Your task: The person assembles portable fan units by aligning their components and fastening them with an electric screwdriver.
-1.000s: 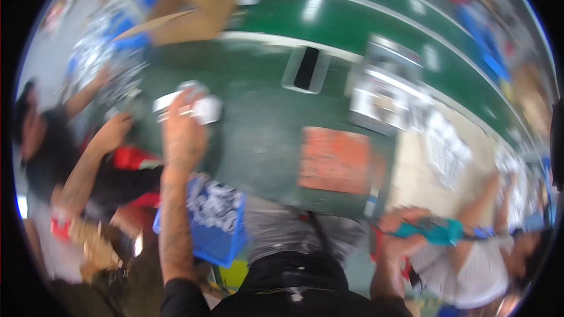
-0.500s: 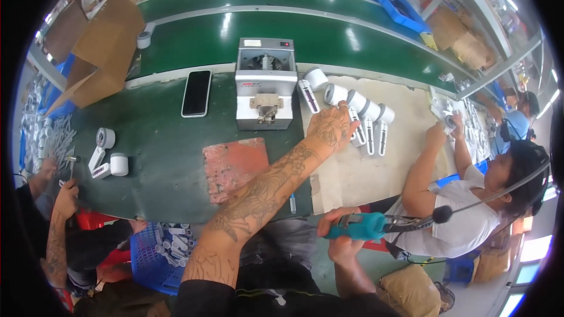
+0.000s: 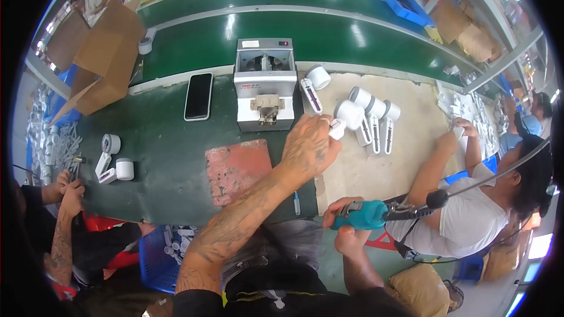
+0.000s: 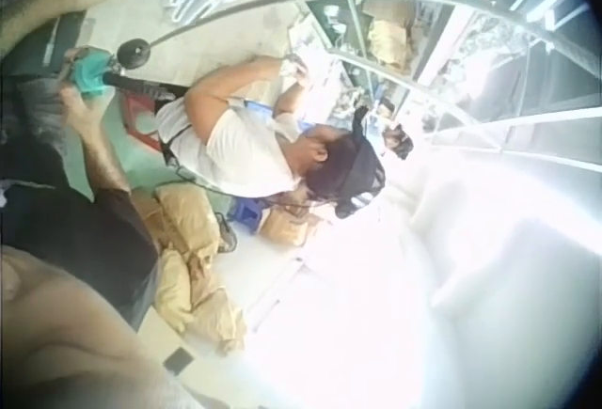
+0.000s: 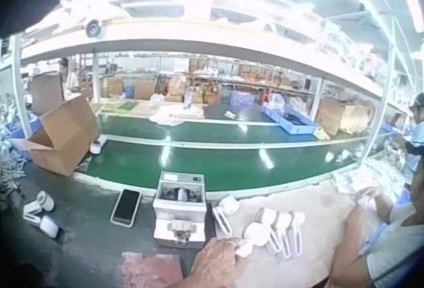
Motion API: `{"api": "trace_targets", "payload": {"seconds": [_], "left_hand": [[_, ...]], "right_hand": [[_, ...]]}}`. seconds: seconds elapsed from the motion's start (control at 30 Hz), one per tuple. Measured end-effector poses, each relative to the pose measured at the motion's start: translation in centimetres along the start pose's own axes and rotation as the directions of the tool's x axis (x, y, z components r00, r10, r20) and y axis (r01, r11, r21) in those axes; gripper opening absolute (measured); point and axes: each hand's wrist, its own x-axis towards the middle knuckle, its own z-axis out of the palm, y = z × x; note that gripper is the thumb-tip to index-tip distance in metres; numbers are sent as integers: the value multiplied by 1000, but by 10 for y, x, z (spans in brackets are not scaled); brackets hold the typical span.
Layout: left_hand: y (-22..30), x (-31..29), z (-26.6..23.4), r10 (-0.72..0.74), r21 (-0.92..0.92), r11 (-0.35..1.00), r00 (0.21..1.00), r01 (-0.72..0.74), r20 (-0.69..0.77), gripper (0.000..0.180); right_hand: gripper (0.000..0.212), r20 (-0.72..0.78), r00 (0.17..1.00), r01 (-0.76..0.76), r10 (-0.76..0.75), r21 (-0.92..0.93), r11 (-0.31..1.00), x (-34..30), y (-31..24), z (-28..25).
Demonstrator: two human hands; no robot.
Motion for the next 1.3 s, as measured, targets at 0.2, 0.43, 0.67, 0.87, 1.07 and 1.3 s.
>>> {"api": "trace_targets", "payload": {"seconds": [0.2,0.43,0.67,0.87,1.07,1.3], "left_hand": [[-14,-79,-60,54,-49,997,998,-55,-23,28],[-45,-111,-102,29,40,999,997,-26,-65,29],[-69,-100,-126,15,25,1000,1000,-15,21,27],[-85,-96,-119,-32,24,999,999,31,21,27],[-83,-97,-118,-24,39,999,1000,24,-2,27],[-86,-96,-123,-51,15,999,999,51,9,27]], "right_hand": [[68,62,997,-45,50,-85,995,16,3,6],[73,140,983,-117,122,-45,992,38,4,45],[76,83,987,134,-140,66,989,113,7,90],[66,70,922,384,-381,-37,923,203,28,134],[39,162,906,393,-392,30,919,217,55,130],[52,144,969,217,-198,-123,968,193,31,143]]}}
